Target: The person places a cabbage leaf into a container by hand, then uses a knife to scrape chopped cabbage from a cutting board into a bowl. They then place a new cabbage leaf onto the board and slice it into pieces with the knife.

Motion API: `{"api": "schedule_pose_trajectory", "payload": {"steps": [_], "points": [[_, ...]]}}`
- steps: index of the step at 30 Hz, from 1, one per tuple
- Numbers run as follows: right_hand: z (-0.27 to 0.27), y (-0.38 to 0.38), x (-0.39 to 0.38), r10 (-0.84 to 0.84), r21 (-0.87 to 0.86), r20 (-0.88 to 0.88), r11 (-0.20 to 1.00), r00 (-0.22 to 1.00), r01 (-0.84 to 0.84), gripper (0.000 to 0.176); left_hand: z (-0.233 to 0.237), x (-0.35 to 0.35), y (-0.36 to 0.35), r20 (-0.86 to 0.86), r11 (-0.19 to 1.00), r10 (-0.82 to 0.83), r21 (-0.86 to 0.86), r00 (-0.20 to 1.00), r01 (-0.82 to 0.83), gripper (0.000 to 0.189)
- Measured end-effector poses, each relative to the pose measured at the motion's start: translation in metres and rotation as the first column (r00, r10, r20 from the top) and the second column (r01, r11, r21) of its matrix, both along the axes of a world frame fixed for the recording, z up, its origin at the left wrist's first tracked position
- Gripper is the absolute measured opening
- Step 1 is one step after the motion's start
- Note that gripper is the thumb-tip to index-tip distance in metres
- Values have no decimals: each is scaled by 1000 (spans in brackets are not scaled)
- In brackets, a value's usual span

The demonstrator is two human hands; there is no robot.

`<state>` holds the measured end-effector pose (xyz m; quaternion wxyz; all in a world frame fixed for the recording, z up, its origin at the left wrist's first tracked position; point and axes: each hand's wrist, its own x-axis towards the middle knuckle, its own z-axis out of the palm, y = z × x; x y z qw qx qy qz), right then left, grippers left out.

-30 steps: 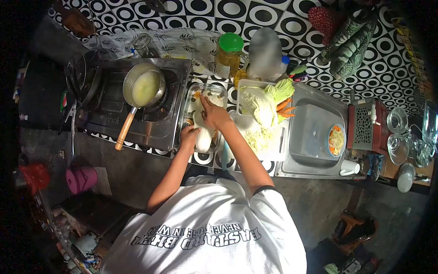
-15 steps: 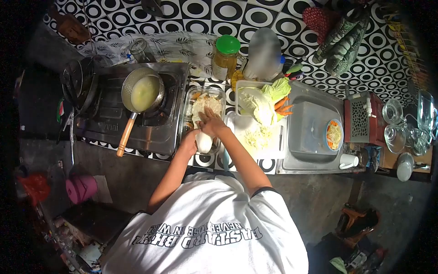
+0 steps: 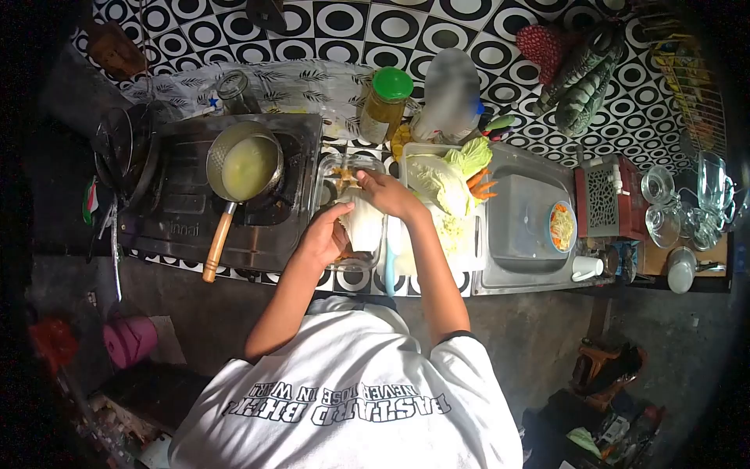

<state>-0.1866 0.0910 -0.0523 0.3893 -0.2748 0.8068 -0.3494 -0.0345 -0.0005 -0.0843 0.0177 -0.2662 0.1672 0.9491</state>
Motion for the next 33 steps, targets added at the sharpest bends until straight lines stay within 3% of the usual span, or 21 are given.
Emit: {"api": "schedule_pose_trajectory", "payload": {"steps": [1,3,4,5,7,8,11,13,15,19,23,24,33], "points": [[1,4,2,-6,4,1,1000,1000,6,59,3,2,-2,1,1000,-6,4,1000,6,29],[13,15,9,-114,-181,-94,979,989,96,56,10,5,-3,-29,998,-66,-13,997,66,30],[10,18,7,-150,-212,36,965,988,154,57,19,7,-3,-29,997,-78,-9,997,78,30],[7,23,8,-162,-208,35,964,986,166,57,31,10,-4,-40,994,-71,-84,997,68,31],[5,32,17,-281,-248,-141,938,949,241,67,33,16,-3,-47,985,-73,-157,996,64,32],[-14,36,18,-320,-289,-12,908,947,303,69,28,18,-3,-56,977,-94,-200,994,81,33],[-52,47,36,-419,-236,110,870,901,433,70,18,27,-1,-67,936,-151,-330,986,121,37],[-53,47,48,-459,-222,149,847,876,482,66,10,35,0,-84,882,-230,-438,969,172,42],[-49,44,54,-473,-186,329,816,817,547,58,-2,42,-1,-73,861,-287,-457,955,223,47],[-29,40,59,-467,-259,370,779,803,572,56,-11,51,-2,-67,855,-252,-483,966,189,49],[-46,45,63,-421,-263,201,847,885,463,58,-13,53,-4,-76,781,-233,-609,970,140,49],[-50,46,66,-390,-326,254,827,885,458,62,-14,53,-5,-74,792,-235,-593,969,147,47],[-60,66,55,-406,-270,252,842,878,467,67,-24,39,-2,-54,694,-243,-707,969,135,46]]}}
